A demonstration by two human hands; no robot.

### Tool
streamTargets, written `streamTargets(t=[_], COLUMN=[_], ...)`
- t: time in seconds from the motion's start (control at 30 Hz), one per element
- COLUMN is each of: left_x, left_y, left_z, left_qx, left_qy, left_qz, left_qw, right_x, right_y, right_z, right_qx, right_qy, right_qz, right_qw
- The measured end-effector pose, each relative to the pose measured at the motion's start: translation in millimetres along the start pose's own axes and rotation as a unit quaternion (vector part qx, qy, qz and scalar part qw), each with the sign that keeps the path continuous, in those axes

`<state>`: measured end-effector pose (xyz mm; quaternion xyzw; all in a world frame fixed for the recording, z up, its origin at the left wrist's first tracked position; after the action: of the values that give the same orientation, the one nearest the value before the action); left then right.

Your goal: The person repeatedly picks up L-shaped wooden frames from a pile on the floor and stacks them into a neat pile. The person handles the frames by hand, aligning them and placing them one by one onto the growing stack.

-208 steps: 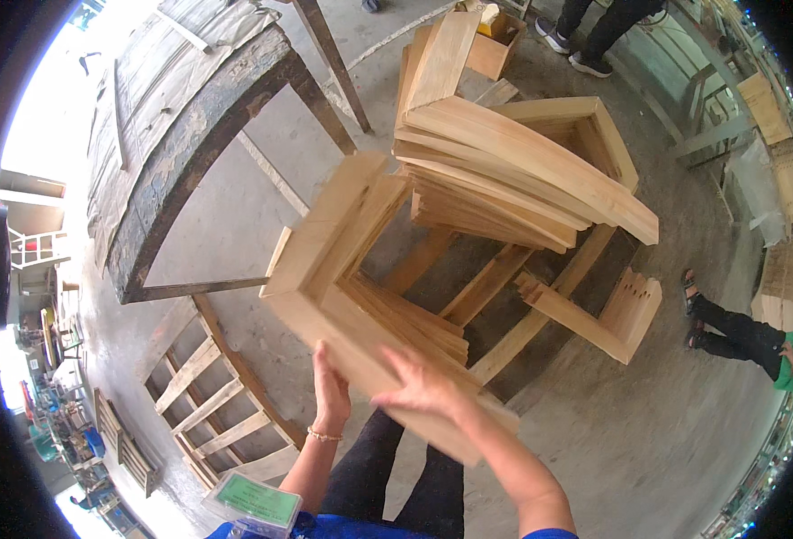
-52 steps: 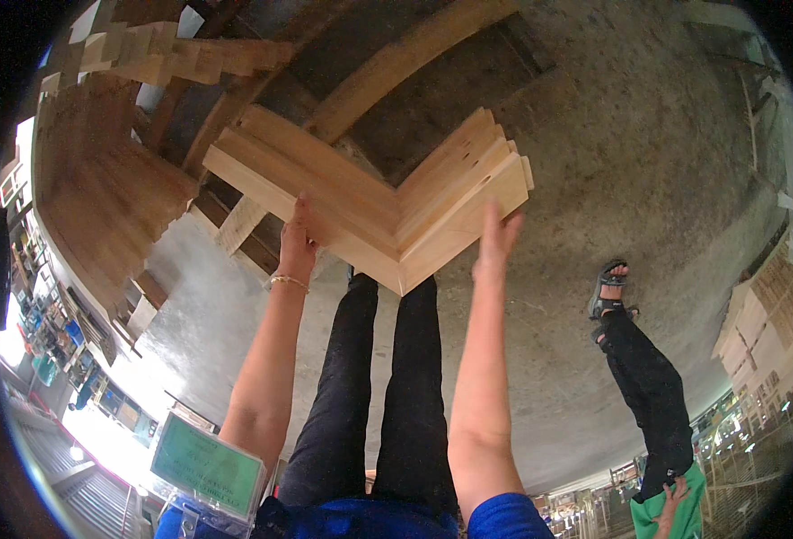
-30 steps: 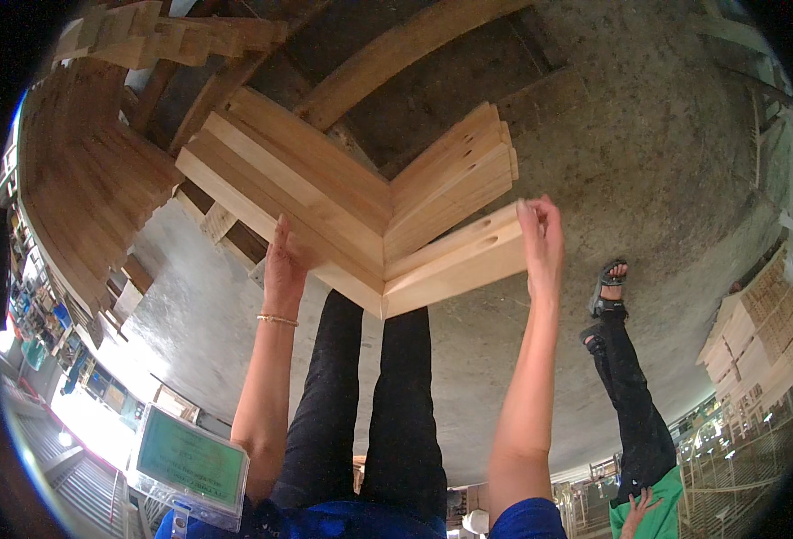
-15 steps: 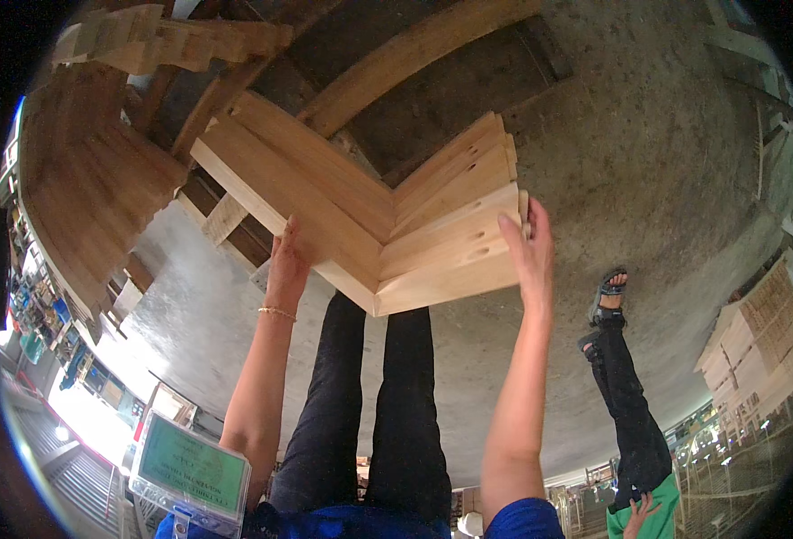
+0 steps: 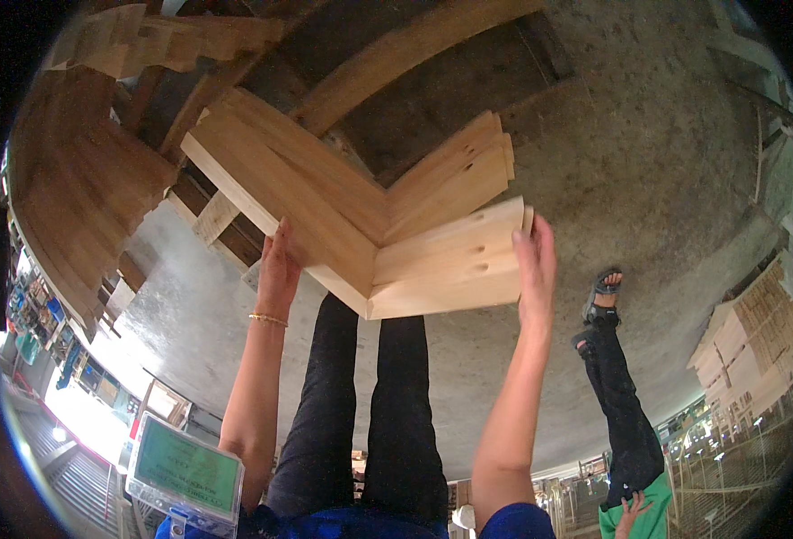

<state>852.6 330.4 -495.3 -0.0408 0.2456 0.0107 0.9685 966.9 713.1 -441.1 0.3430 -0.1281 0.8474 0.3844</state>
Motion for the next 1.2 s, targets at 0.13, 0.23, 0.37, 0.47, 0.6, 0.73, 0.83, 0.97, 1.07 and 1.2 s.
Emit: streamTargets(t=[0.13,0.23,0.37,0.47,0.6,0.73,0.83,0.97,1.07,1.2], left_x=[-4,-3,-4,4,21,25,28,28,20,1], left_y=[37,37,38,16,-5,-8,-7,-10,0,17], left_z=[-9,-9,-5,2,0,-4,-6,-2,1,1], left_qx=[-0.027,-0.048,-0.017,-0.011,0.019,0.051,0.069,0.048,0.033,-0.015], left_qy=[0.009,-0.012,0.001,-0.022,-0.018,0.000,-0.010,-0.019,-0.032,-0.029], left_qz=[-0.069,-0.058,-0.028,0.005,0.055,0.082,0.066,0.056,0.057,-0.034], left_qw=[0.997,0.997,0.999,1.000,0.998,0.995,0.995,0.997,0.997,0.999], right_x=[-24,-35,-41,-27,-9,-2,-10,-14,10,17], right_y=[-24,-13,-22,-16,-1,1,-8,-5,1,-1], right_z=[-72,-96,-87,-53,-14,12,25,23,-3,-61], right_qx=[0.032,0.091,0.076,0.049,0.044,0.021,-0.010,-0.022,0.006,0.013], right_qy=[0.147,0.186,0.150,0.101,0.032,0.000,-0.009,0.004,0.007,0.066], right_qz=[-0.078,-0.098,-0.103,-0.063,-0.052,-0.050,-0.064,-0.059,0.002,-0.029], right_qw=[0.986,0.973,0.980,0.992,0.997,0.999,0.998,0.998,1.000,0.997])
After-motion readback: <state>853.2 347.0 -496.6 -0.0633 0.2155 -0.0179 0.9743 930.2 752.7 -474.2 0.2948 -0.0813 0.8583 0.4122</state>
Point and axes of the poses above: each hand's wrist, its own z-axis away from the middle knuckle, its own y-axis out of the palm, x = y × z, the point moved 9 cm from there along -z, towards the middle knuckle, and after that the axes turned 14 degrees about -z, right-handed, at the moved point
